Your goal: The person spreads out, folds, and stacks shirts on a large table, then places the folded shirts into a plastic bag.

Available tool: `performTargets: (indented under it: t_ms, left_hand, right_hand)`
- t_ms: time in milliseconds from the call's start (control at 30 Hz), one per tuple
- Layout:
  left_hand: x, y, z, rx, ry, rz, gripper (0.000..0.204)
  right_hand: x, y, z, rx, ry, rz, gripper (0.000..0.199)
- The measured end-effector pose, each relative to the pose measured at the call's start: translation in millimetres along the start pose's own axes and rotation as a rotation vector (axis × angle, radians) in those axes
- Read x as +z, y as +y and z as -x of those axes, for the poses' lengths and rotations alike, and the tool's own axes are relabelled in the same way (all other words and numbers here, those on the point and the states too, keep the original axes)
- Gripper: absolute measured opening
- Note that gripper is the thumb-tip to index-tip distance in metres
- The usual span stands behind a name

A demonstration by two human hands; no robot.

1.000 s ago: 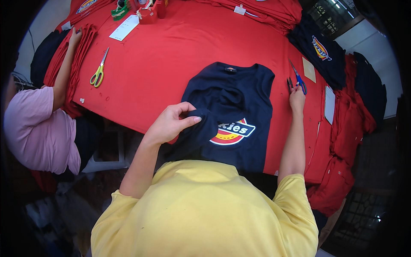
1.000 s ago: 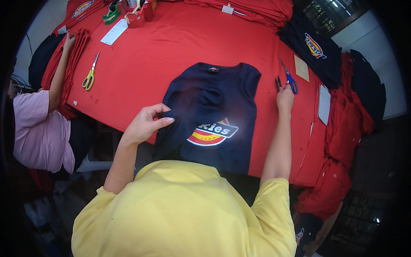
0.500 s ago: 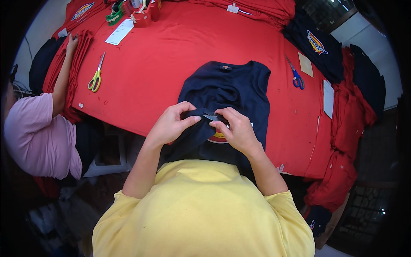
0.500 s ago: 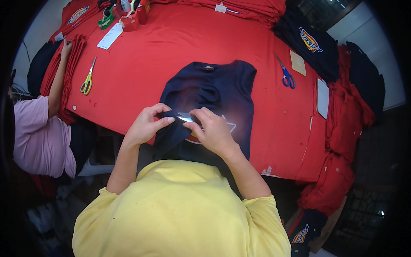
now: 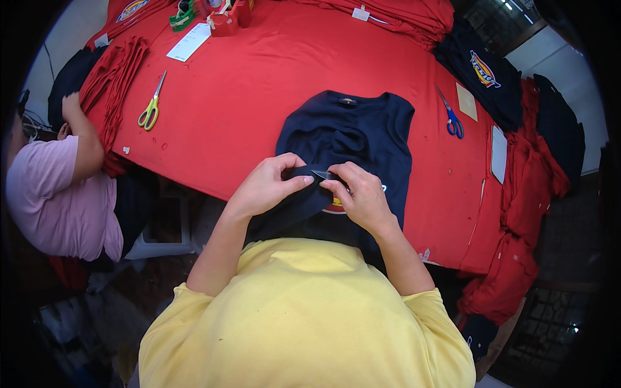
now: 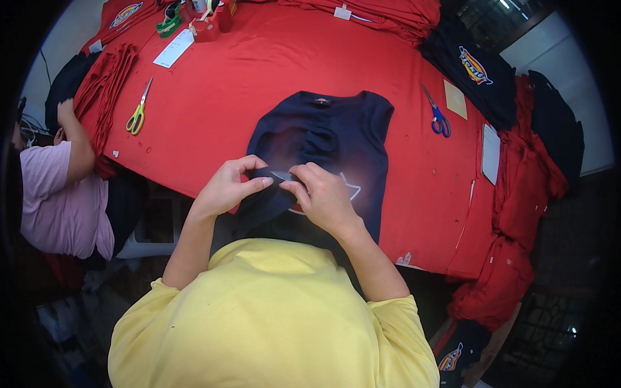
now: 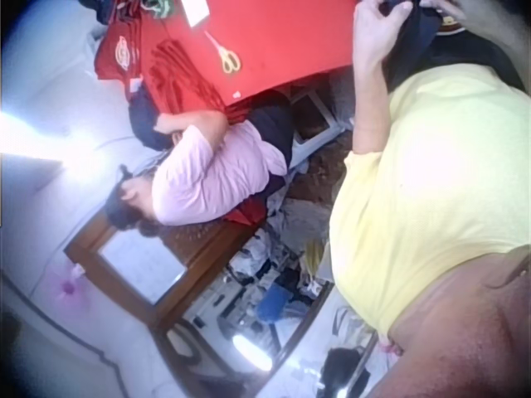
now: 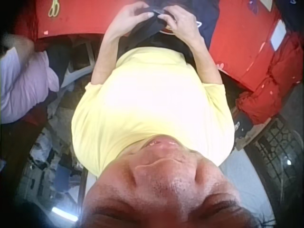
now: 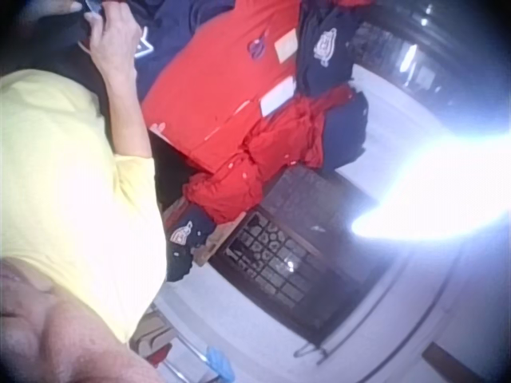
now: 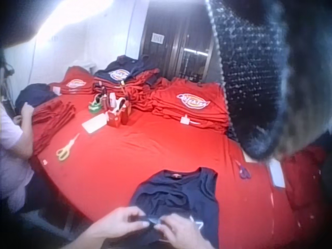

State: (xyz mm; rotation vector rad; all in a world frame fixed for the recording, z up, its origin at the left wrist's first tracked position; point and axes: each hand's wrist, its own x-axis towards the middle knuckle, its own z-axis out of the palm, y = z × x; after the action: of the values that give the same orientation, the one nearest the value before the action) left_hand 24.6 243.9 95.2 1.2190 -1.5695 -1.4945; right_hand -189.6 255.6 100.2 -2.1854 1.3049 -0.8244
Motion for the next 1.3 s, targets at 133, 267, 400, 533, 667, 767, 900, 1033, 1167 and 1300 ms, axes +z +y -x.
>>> performTargets:
  t_ms: [133,267,400,533,667,767,900,1033,1167,1300]
  left_hand:
    - [0.9,2.1,-0.5,0.062,0.032,-0.038,0.02]
    - [-0.4,8.9,1.1,0.125,0.081,-0.296,0.022]
    - [-0.5,0.8,-0.3,0.269,0.113,-0.428,0.024]
    - [-1.9,3.2,1.3,0.307,0.101,-0.51,0.024]
    - [-1.4,4.1,2.4,0.326,0.112,-0.53,0.024]
    - [-3.5,5.7,1.5,0.272,0.053,-0.473,0.024]
    - [-4.9,1.3,-0.2,0.284,0.038,-0.445,0.025]
    - [-8.3,5.2,0.8,0.213,0.009,-0.461,0.024]
    - [-25.3,-5.3,9.6,0.047,0.035,-0.438,0.021]
    - [-48.3,-31.9,17.2,0.045,0.158,-0.261,0.015]
  right_hand:
    - [-1.3,2.9,-2.7,0.052,0.019,-0.045,0.029]
    - [-6.3,-2.7,-5.6,0.108,-0.06,-0.042,0.034]
    - [-7.6,-7.9,-7.1,0.115,-0.092,-0.027,0.034]
    - [-9.4,-8.7,-9.1,0.095,-0.115,0.015,0.03]
    - [-12.5,-8.3,-10.0,0.069,-0.124,0.039,0.028]
    - [-12.1,-5.6,-10.0,0.066,-0.133,0.033,0.028]
    - [-10.0,-1.9,-9.7,0.103,-0.162,-0.029,0.029]
    - [-7.6,20.4,-4.7,0.242,-0.113,-0.161,0.028]
    - [-39.3,58.8,3.0,0.494,0.198,-0.169,0.025]
    - [-57.2,127.5,37.1,0.494,0.458,0.279,0.033]
